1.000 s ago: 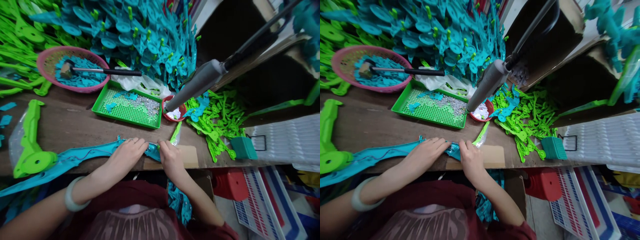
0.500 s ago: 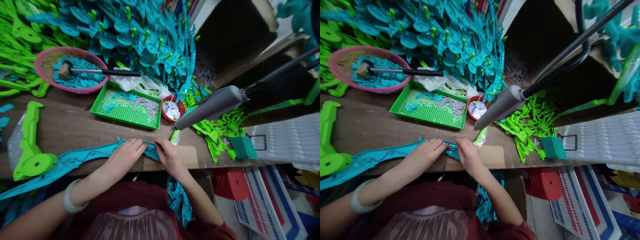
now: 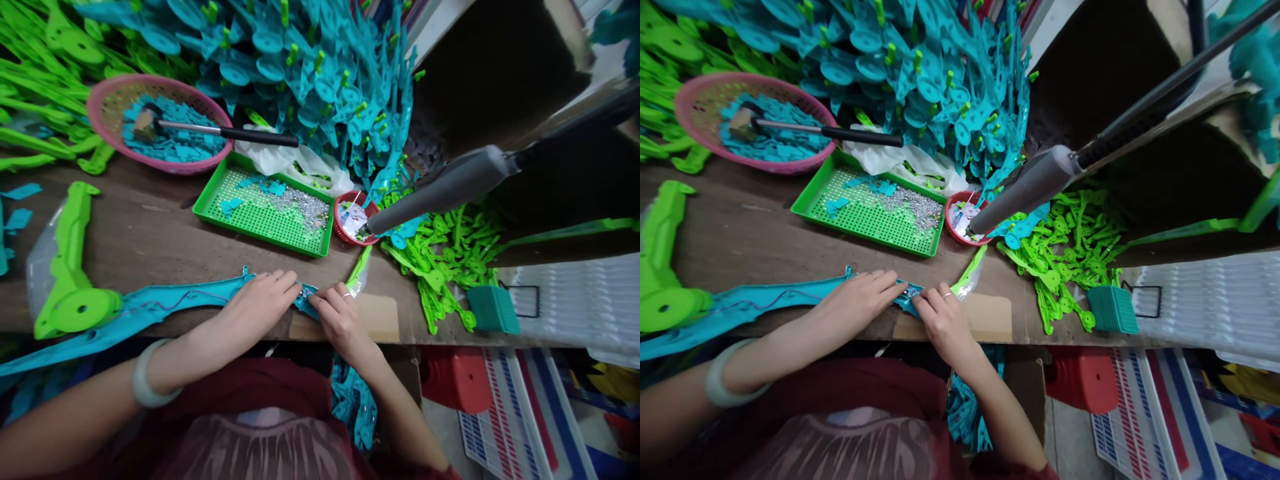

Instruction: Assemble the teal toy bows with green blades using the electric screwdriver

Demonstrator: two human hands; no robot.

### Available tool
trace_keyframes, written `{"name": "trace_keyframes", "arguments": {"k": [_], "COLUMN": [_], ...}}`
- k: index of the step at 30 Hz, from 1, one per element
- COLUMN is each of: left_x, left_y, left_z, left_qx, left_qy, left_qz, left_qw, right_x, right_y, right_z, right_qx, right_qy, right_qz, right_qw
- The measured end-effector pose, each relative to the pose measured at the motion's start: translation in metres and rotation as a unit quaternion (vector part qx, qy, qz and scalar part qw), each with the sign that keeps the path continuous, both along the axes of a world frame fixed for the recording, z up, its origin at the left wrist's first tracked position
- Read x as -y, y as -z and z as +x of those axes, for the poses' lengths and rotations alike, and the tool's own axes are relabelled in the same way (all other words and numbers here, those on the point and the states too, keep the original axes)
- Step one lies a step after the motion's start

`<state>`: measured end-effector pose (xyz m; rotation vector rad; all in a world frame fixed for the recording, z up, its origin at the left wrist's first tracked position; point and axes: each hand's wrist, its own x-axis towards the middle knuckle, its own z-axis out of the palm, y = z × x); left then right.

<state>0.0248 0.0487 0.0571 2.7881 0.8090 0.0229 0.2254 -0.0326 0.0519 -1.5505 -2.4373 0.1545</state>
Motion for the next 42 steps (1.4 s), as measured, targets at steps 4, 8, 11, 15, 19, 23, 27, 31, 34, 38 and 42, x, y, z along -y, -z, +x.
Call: {"name": "trace_keyframes", "arguments": {"k": [4, 8, 11, 15, 19, 23, 27, 31, 34, 38, 42], "left_x": [0.000, 0.001, 0.002, 0.000, -0.010, -0.016, -0.018, -0.025, -0.029, -0.028, -0.035], "left_y": [0.002, 0.002, 0.004, 0.008, 0.008, -0.003, -0.016, -0.020, -0.026, -0.036, -0.045], "left_z": [-0.001, -0.003, -0.003, 0.001, 0.005, 0.009, 0.012, 0.016, 0.022, 0.029, 0.030], "left_qx": [0.001, 0.026, 0.044, 0.029, 0.018, -0.013, -0.099, -0.122, -0.122, -0.111, -0.113], "left_qy": [0.001, 0.023, 0.029, 0.015, 0.035, 0.029, 0.025, 0.051, 0.081, 0.098, 0.126], "left_qz": [-0.002, 0.003, 0.018, 0.013, -0.025, -0.060, -0.062, -0.032, -0.018, 0.002, -0.006], "left_qw": [1.000, 0.999, 0.998, 0.999, 0.999, 0.998, 0.993, 0.991, 0.989, 0.989, 0.986], "right_x": [-0.004, -0.006, -0.004, -0.002, -0.005, -0.006, -0.002, 0.001, 0.003, 0.009, 0.015], "right_y": [-0.001, -0.001, -0.002, -0.002, -0.002, -0.006, -0.013, -0.015, -0.011, -0.005, 0.000], "right_z": [-0.001, 0.001, 0.004, 0.007, 0.008, 0.010, 0.013, 0.010, 0.006, 0.004, 0.006], "right_qx": [0.030, 0.056, 0.066, 0.058, 0.051, 0.047, 0.065, 0.072, 0.073, 0.040, 0.013], "right_qy": [0.009, -0.014, -0.029, -0.033, -0.045, -0.049, -0.032, -0.021, -0.038, -0.037, -0.069], "right_qz": [0.019, 0.027, 0.015, -0.004, -0.018, -0.066, -0.083, -0.074, -0.062, -0.042, 0.005], "right_qw": [0.999, 0.998, 0.997, 0.998, 0.998, 0.995, 0.994, 0.994, 0.995, 0.998, 0.998]}}
